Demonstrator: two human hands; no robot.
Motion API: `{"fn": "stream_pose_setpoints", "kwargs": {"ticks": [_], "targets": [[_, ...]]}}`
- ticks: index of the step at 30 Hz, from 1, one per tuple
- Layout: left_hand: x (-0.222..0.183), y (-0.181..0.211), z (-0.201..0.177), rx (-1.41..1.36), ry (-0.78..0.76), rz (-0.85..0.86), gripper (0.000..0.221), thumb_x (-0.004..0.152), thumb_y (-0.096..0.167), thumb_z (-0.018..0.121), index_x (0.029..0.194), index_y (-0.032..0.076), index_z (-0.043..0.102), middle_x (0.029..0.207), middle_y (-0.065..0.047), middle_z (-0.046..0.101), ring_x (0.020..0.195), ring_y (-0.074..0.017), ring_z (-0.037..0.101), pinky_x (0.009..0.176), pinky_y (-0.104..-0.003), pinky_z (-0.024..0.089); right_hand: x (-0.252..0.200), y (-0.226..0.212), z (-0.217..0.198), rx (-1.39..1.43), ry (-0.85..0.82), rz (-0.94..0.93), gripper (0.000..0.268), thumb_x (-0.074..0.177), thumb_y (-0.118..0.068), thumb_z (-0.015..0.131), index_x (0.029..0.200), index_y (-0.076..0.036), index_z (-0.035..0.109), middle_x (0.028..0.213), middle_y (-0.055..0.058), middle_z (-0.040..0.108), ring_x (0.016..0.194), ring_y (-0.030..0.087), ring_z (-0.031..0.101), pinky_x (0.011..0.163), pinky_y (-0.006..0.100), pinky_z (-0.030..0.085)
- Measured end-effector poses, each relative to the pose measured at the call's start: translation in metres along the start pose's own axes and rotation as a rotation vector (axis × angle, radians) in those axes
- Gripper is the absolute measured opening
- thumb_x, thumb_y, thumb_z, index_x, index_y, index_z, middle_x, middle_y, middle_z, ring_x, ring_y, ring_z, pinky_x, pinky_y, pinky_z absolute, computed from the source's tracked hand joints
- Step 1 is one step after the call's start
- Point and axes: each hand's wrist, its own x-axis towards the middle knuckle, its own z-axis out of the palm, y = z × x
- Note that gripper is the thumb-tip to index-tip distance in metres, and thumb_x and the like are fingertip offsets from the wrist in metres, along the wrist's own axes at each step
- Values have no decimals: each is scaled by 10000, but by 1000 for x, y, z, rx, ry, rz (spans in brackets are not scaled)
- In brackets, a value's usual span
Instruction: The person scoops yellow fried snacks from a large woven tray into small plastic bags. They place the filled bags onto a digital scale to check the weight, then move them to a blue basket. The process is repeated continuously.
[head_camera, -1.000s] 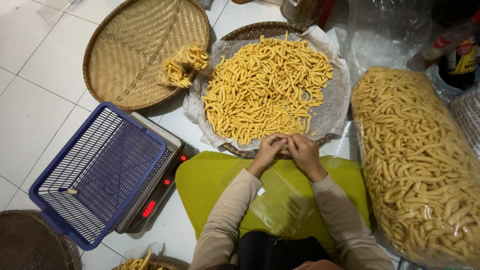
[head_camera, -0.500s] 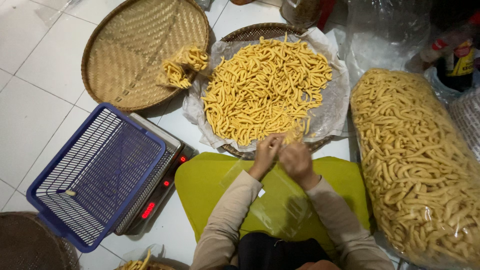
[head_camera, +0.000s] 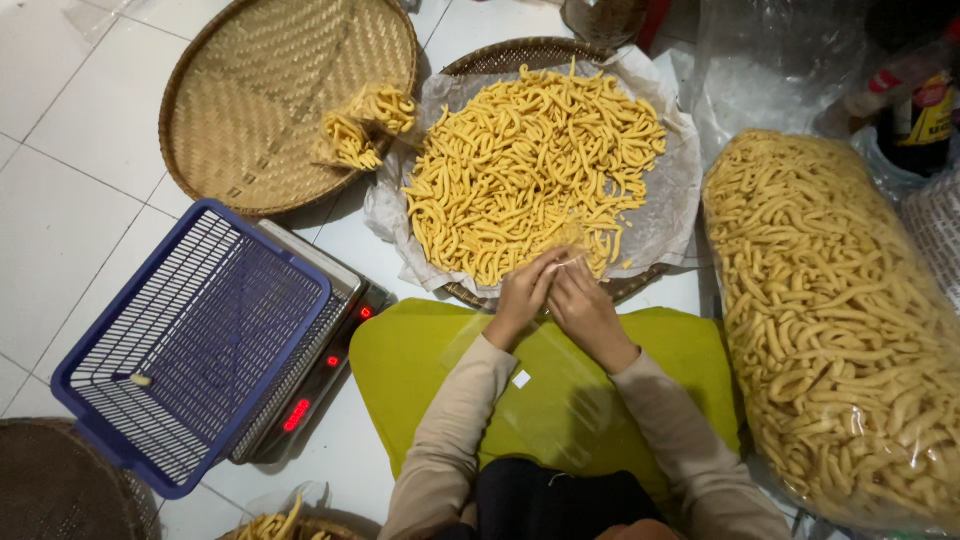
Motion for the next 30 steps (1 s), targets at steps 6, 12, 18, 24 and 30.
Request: {"fn": "stream_pose_setpoints", "kwargs": {"ticks": [6, 12, 18, 24, 30], "targets": [[-7, 53, 18, 480, -355, 345, 287, 929, 140, 631, 1167, 191, 782, 907, -126, 768, 740, -266, 751, 748, -512, 569, 17, -1, 24, -136, -332, 161, 551, 955, -369, 483, 1472, -179, 479, 1548, 154, 431, 1384, 349, 411, 1197, 599, 127], [-44, 74, 73, 223, -524, 552, 172, 908, 53, 646, 1038, 105, 746, 849, -69, 750, 735, -211, 733, 617, -397, 571, 36, 16, 14, -208, -284, 458, 491, 1040, -286, 447, 1529, -268, 410, 1647, 163, 292, 1492, 392, 270, 1207, 570, 157], [33, 97, -40, 648, -226, 256, 489, 756, 10, 708, 1244, -25, 726, 715, -133, 691, 620, -285, 685, 558, -403, 524, 1, -10, -8, 99, 148, 85, 507, 992, -121, 613, 1486, -139, 499, 1582, 233, 429, 1481, 439, 417, 1244, 514, 347], [82, 99, -147, 640, 174, -56, 326, 916, 31, 704, 1192, 177, 798, 541, -64, 639, 402, -201, 550, 415, -362, 429, 23, 24, 37, 114, 228, 191, 655, 899, -219, 790, 1482, -192, 492, 1596, 190, 439, 1518, 408, 391, 1251, 526, 340], [55, 85, -168, 188, 327, -243, 140, 935, -23, 636, 983, 46, 750, 582, -29, 629, 488, -63, 603, 475, -251, 433, 138, 122, 107, 115, -99, 461, 1095, 767, -611, 851, 1638, -269, 282, 1677, 211, 211, 1522, 513, 154, 1201, 666, 159]]}}
